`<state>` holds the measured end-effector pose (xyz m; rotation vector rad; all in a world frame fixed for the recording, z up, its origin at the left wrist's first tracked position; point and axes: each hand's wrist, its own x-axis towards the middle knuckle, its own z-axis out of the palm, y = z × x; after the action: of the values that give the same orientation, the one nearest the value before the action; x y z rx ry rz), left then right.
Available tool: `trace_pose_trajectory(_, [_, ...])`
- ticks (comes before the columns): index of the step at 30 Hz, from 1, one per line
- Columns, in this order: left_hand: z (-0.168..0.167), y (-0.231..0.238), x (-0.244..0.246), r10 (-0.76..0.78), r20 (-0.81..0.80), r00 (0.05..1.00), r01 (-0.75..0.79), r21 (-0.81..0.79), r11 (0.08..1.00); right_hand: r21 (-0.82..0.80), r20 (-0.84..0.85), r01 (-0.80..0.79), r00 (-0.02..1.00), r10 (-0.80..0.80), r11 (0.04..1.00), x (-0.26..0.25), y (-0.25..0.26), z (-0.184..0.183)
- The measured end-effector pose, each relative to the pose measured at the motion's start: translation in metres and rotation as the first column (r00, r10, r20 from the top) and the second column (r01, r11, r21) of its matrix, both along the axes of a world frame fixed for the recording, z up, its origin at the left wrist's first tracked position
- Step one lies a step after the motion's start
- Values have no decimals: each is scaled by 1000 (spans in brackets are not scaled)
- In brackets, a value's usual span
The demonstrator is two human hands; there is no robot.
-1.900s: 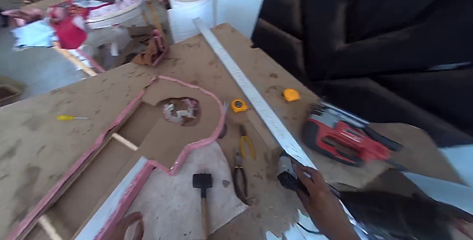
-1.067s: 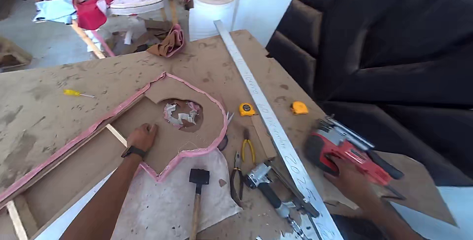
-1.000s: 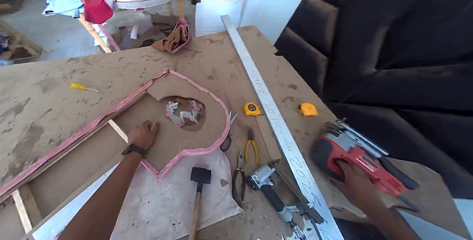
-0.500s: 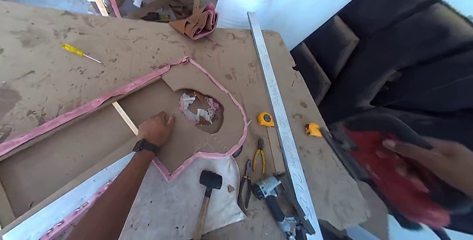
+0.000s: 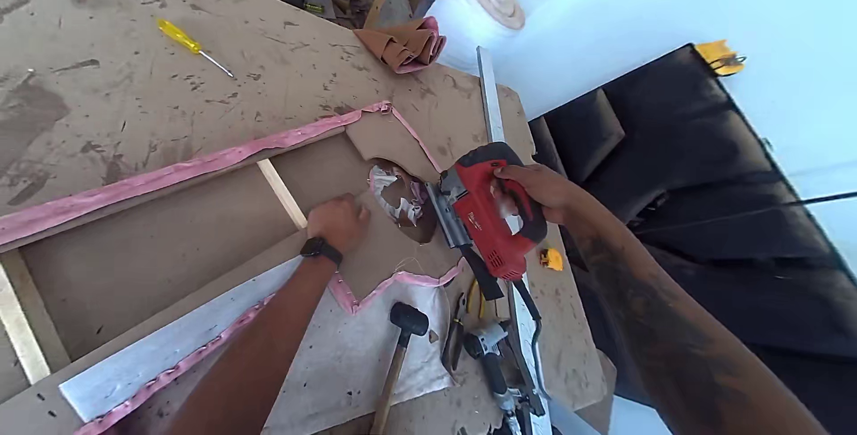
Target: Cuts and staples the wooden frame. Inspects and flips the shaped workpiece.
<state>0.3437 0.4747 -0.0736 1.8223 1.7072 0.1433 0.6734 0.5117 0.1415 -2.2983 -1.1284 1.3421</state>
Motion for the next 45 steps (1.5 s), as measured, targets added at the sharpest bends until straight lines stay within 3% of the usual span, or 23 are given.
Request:
trace_pose_trajectory(10, [3, 2, -1, -35, 15, 999, 36, -21, 999, -40, 102, 137, 986, -133, 990, -15, 12, 3])
trace_pose_trajectory(31, [0, 4, 1, -24, -2, 1000, 24, -9, 1000, -25, 157, 68, 986, -63, 997, -21, 67, 5])
trace_pose_trajectory(45, [-3, 7, 6, 6, -44, 999, -6, -17, 1000, -50, 276, -291, 915, 293, 955, 1, 113, 2])
